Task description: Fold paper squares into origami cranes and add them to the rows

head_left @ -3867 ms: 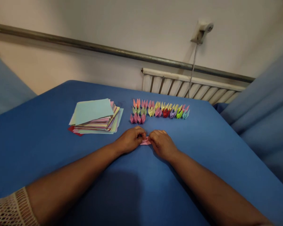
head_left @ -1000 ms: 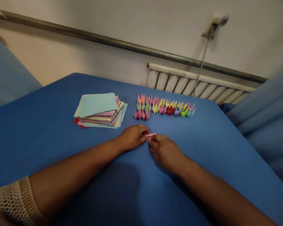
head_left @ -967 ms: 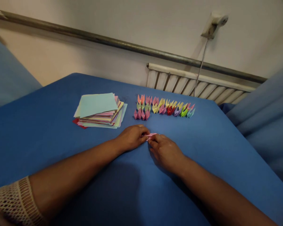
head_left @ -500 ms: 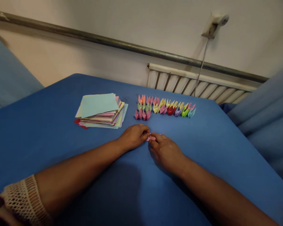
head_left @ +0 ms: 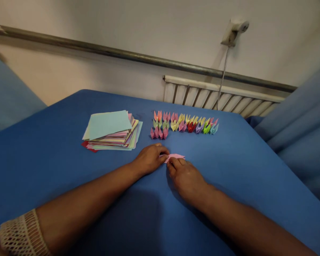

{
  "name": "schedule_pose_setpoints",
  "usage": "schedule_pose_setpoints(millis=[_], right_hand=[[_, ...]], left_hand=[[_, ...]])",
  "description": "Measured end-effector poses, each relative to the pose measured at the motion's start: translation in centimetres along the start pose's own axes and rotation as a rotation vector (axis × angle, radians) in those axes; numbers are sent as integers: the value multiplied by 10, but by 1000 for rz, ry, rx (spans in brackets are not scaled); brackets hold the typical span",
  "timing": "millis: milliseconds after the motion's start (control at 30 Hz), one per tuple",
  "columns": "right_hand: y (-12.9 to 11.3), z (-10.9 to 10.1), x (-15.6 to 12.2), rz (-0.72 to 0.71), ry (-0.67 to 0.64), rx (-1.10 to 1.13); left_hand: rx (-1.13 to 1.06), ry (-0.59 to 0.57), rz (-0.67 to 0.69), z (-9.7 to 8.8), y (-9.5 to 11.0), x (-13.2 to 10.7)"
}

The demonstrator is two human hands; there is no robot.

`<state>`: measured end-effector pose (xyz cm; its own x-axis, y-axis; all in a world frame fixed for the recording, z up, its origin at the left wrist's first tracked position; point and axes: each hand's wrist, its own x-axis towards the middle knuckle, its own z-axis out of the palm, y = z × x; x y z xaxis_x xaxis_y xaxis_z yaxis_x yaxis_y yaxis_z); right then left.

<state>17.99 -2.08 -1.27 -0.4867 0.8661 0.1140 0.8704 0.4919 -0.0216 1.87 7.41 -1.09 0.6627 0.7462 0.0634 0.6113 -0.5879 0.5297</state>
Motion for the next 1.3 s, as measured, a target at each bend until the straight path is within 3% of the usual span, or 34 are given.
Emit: schedule_pose_setpoints(millis=[300,633,900,1000,1100,1233,1300], right_hand=[[-5,-5,-1,19,-40,-42],[-11,-5,-1,97,-26,-53],[-7,-1,3,123,59,50],[-2,-1,6,118,109,207],[7,2,10,130,231,494],[17,15,21,336,507,951],[19,21,27,455,559,1232]], left_hand=[[102,74,-27,3,2,2],[92,50,-51,0,8,5],[-57,-11,-118,-8,14,-1],[-213,2,-152,-7,15,-1],[-626,127,-269,-2,19,1],[-1052,242,-326,4,26,1],[-1167,234,-337,5,28,-1]])
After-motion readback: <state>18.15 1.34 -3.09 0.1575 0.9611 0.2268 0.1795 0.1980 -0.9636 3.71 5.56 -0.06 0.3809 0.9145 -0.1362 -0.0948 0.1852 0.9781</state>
